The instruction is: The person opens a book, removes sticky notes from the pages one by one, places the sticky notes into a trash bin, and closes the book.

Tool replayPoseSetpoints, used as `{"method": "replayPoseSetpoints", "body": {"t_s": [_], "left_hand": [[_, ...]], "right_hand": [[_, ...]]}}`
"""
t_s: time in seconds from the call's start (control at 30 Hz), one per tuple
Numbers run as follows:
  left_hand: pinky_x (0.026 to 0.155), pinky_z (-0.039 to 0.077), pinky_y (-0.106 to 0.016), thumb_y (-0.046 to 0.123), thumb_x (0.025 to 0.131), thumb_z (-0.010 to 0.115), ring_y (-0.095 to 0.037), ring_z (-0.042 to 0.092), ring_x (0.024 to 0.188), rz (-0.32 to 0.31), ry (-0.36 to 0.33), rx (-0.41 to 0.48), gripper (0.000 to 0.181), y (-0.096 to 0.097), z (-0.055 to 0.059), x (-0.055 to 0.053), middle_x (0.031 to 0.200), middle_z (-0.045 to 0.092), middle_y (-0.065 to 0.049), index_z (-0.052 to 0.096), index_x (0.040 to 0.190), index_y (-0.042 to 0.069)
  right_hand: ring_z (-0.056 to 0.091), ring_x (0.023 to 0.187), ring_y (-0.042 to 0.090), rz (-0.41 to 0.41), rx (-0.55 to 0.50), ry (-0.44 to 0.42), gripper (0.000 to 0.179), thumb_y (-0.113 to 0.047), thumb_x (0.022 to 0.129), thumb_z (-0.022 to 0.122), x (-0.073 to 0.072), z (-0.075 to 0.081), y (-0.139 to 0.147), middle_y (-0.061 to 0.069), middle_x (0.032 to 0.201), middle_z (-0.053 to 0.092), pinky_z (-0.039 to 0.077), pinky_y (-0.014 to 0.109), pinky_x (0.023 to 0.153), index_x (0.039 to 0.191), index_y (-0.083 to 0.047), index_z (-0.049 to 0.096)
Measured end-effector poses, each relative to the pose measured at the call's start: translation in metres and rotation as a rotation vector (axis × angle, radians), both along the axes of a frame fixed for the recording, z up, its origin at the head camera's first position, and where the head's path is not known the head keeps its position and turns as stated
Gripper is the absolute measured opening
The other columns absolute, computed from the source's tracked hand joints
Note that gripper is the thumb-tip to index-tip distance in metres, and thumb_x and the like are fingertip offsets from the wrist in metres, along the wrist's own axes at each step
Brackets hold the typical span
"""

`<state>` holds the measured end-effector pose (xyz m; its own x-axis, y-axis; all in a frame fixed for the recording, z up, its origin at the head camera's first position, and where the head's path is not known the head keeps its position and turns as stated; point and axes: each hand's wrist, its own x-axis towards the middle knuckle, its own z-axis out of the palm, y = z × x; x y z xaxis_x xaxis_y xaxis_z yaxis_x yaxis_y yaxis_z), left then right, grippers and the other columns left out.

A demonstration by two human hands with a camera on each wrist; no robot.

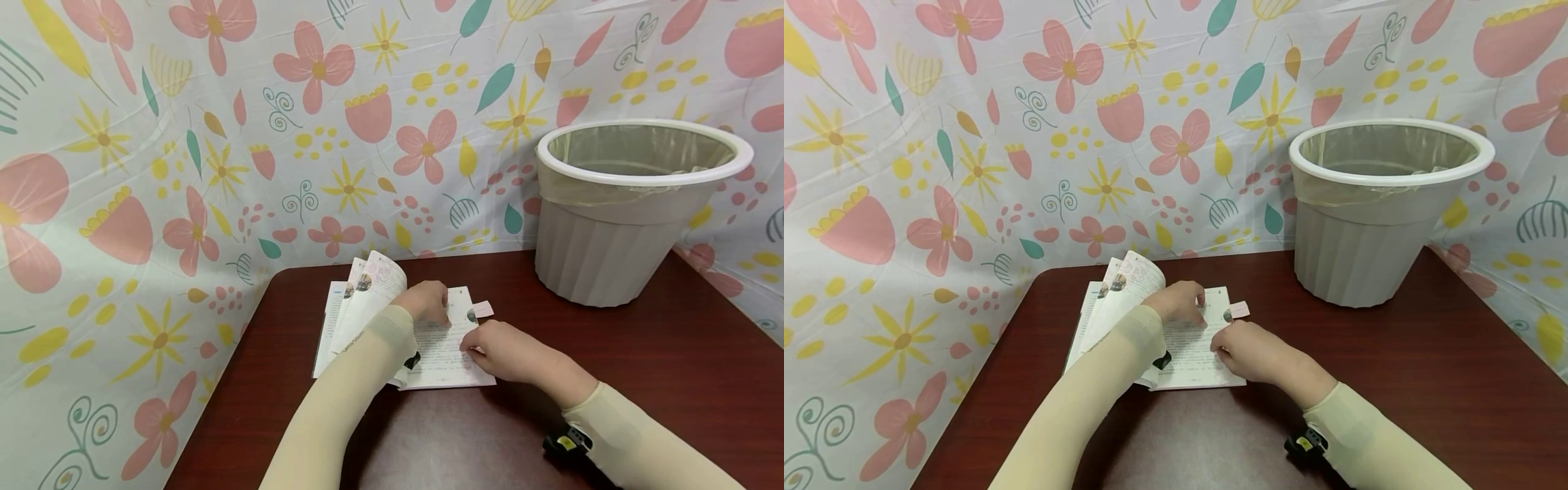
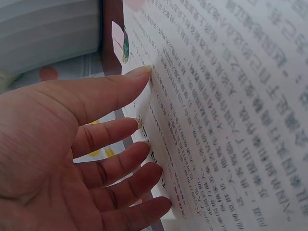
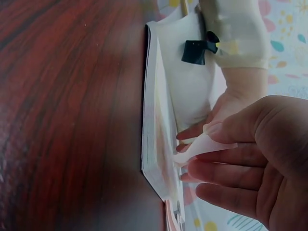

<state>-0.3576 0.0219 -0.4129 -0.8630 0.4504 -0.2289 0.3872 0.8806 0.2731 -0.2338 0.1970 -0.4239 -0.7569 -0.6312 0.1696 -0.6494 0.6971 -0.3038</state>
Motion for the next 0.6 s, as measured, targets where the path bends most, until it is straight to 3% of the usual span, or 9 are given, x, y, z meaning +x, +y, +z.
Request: {"method": "replayPoseSetpoints", "body": {"t_s": [0.1,0.33,0.6], "left_hand": [[0.068,0.047,-0.031,0.033,0.08,0.09,-0.015,0.058,0.078,0.004,-0.005,0.006,0.031,0.0,0.0,0.0,0.09,0.065,0.004,0.065,0.092,0.018],[0.066,0.046,-0.031,0.034,0.079,0.09,-0.015,0.057,0.078,0.006,-0.001,-0.004,0.032,0.0,-0.004,-0.003,0.089,0.065,0.004,0.064,0.091,0.018],[0.068,0.049,-0.032,0.033,0.08,0.089,-0.016,0.059,0.08,0.008,-0.014,0.015,0.032,-0.001,-0.005,-0.003,0.094,0.066,0.004,0.066,0.096,0.018]], "right_hand": [[0.061,0.076,0.0,0.023,-0.005,0.002,0.015,0.0,0.089,0.069,0.002,0.0,-0.001,-0.004,0.088,0.075,0.055,0.025,0.07,0.094,-0.012,0.077],[0.071,0.089,0.006,0.091,-0.011,0.0,0.016,-0.002,0.091,0.07,0.009,0.002,-0.004,-0.001,0.096,0.079,0.059,0.03,0.078,0.1,-0.01,0.08],[0.069,0.088,0.0,0.161,-0.103,-0.035,0.015,-0.004,0.092,0.071,0.017,0.015,-0.002,-0.005,0.095,0.079,0.059,0.026,0.078,0.099,-0.012,0.08]]}}
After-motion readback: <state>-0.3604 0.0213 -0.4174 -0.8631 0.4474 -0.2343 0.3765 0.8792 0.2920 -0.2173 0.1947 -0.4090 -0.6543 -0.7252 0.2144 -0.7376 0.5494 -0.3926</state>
